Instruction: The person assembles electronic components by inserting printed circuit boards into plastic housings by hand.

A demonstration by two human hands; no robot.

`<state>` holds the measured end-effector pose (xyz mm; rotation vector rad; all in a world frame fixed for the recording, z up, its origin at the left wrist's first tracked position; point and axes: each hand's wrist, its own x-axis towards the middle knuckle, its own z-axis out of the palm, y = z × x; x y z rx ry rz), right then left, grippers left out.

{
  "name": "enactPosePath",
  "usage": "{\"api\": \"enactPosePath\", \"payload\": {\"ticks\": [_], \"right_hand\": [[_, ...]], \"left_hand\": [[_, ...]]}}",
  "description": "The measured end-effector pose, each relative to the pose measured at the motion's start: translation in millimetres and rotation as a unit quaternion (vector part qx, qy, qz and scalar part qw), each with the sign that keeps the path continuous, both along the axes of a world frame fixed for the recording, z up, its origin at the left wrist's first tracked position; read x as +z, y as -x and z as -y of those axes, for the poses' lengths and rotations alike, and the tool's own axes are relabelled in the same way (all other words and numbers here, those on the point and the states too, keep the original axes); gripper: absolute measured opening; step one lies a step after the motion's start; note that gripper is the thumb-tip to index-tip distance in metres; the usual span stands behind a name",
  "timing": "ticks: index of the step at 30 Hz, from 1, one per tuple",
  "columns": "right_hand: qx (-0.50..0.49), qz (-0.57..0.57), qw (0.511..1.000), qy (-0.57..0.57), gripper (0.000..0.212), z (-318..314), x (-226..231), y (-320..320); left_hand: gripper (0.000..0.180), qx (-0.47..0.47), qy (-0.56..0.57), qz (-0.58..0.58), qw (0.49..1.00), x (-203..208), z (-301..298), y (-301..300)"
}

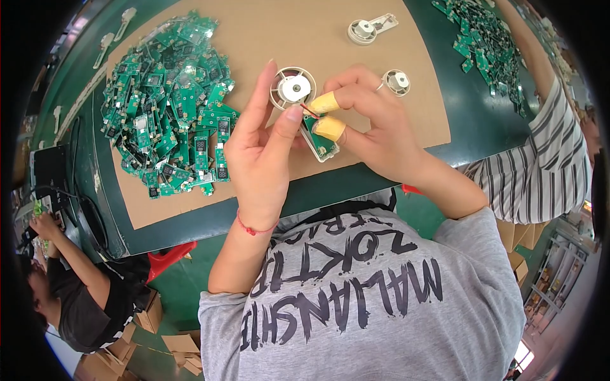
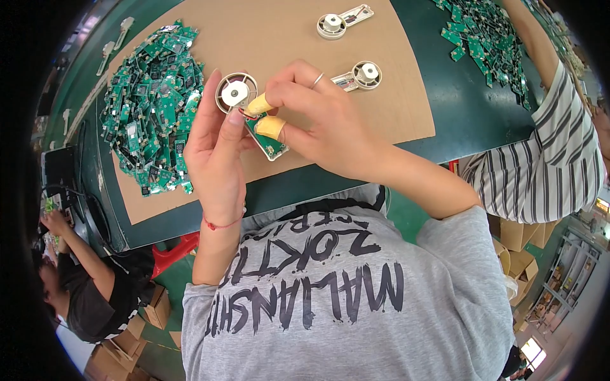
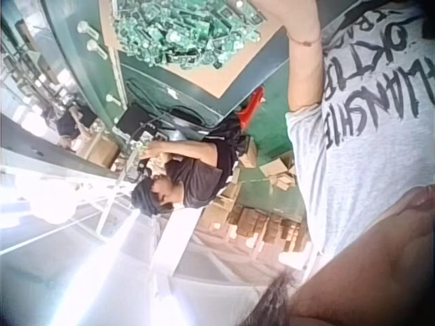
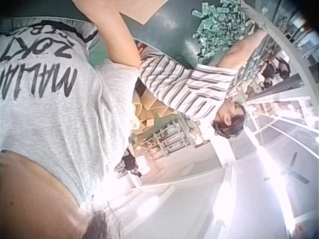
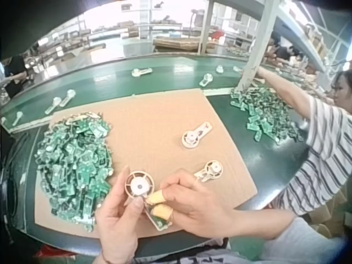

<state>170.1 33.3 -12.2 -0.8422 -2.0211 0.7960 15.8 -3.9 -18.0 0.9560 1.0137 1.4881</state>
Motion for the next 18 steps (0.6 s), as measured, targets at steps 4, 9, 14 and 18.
{"api": "enactPosePath", "payload": {"ticks": [4,9,14,18], "right_hand": [[-0.002,-0.009,1.000,-0.003,0.035,-0.7,0.3,2.8],[0.001,-0.008,0.998,0.055,0.042,-1.1,2.3,0.8],[-0.061,-0.015,0.994,0.092,0.040,2.3,6.7,4.2],[0.003,-0.064,0.951,0.303,0.023,-1.4,-13.0,8.1]], "left_hand": [[0.046,-0.029,0.000,0.017,0.999,1.4,1.5,0.9],[0.046,-0.037,0.008,0.053,0.998,3.4,0.5,0.0],[0.045,-0.023,0.005,0.047,0.999,7.3,2.4,-4.0],[0.048,0.038,-0.093,-0.074,0.992,-3.5,-2.9,-8.7]]}}
